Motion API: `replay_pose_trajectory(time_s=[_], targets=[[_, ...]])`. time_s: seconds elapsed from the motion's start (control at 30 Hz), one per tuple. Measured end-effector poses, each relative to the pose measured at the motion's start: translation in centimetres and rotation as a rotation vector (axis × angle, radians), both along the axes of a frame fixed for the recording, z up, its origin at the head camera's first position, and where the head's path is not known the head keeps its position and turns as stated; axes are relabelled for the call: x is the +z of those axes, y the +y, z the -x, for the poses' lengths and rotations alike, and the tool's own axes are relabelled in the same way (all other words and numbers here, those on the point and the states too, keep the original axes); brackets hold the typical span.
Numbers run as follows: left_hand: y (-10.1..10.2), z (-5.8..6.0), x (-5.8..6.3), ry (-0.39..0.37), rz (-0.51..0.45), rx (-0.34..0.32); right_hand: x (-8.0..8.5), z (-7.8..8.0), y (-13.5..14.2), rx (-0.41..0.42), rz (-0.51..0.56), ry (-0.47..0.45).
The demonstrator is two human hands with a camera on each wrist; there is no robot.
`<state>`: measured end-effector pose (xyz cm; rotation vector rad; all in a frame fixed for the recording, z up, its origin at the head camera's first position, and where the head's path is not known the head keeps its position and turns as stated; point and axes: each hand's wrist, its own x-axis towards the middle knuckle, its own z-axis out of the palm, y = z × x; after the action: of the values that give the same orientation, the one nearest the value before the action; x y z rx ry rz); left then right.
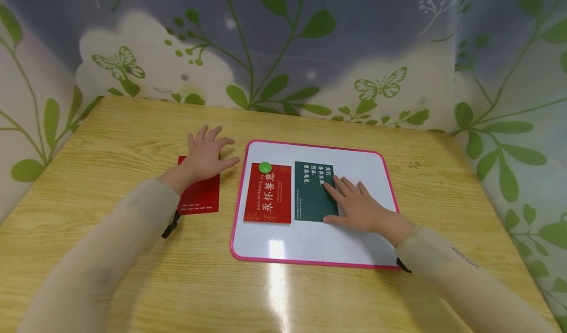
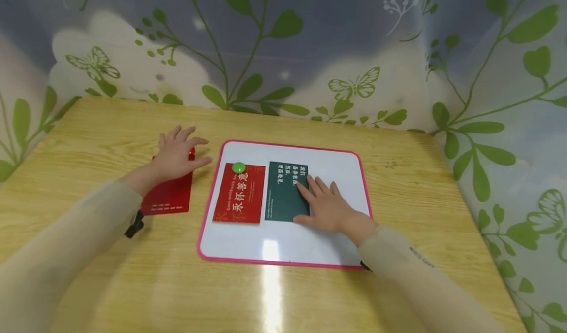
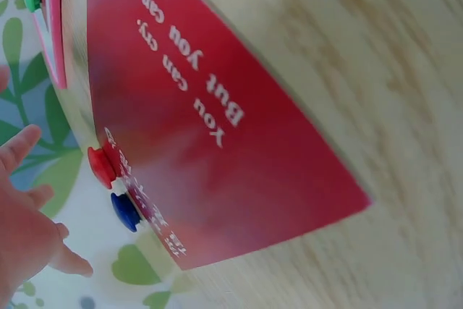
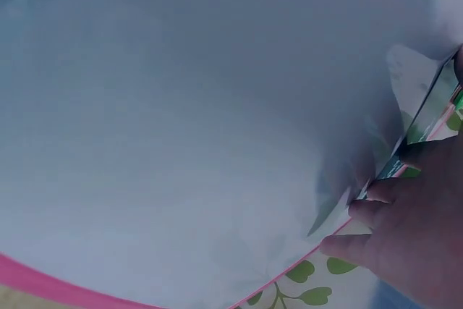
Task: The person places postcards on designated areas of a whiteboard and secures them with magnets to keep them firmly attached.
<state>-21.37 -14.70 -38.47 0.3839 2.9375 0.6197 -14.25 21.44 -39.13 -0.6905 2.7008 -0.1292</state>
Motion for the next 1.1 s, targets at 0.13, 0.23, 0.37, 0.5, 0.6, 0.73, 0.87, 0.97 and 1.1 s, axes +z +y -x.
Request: replay_pose_trajectory(time_s=[0.13, 0.23, 0.37, 0.5, 0.6, 0.73, 0.87, 0.97, 1.1], targets=[[-0.3, -0.1, -0.1, -0.002, 0.000, 0.005, 0.1, -0.2, 0.0, 0.010, -0.009, -0.010], [-0.6, -0.1, 0.0, -0.001, 0.000, 0.008, 0.3, -0.4, 0.2, 0.009, 0.003, -0.026], [-1.1, -0.2, 0.1, 0.009, 0.017, 0.019, 0.6, -0.6, 0.6, 0.007, 0.047, -0.023], [-1.8, -0.1, 0.2, 0.023, 0.041, 0.036, 0.5, -0.8, 0.9, 0.028, 0.040, -0.001], [-2.3, 0.1, 0.1, 0.020, 0.064, 0.053, 0.4, -0.9, 0.9, 0.038, 0.013, 0.014], [-2.6, 0.4, 0.0, 0.006, 0.100, 0.077, 0.6, -1.1, 0.8, 0.037, -0.019, 0.032], [-2.7, 0.3, 0.1, -0.010, 0.126, 0.106, 0.8, -1.5, 0.5, 0.046, -0.037, 0.038], [-2.8, 0.2, 0.2, -0.020, 0.137, 0.122, 0.9, -1.7, 0.4, 0.049, -0.044, 0.033], [-2.8, 0.3, 0.2, -0.019, 0.158, 0.122, 0.9, -1.9, 0.3, 0.047, -0.054, 0.039]])
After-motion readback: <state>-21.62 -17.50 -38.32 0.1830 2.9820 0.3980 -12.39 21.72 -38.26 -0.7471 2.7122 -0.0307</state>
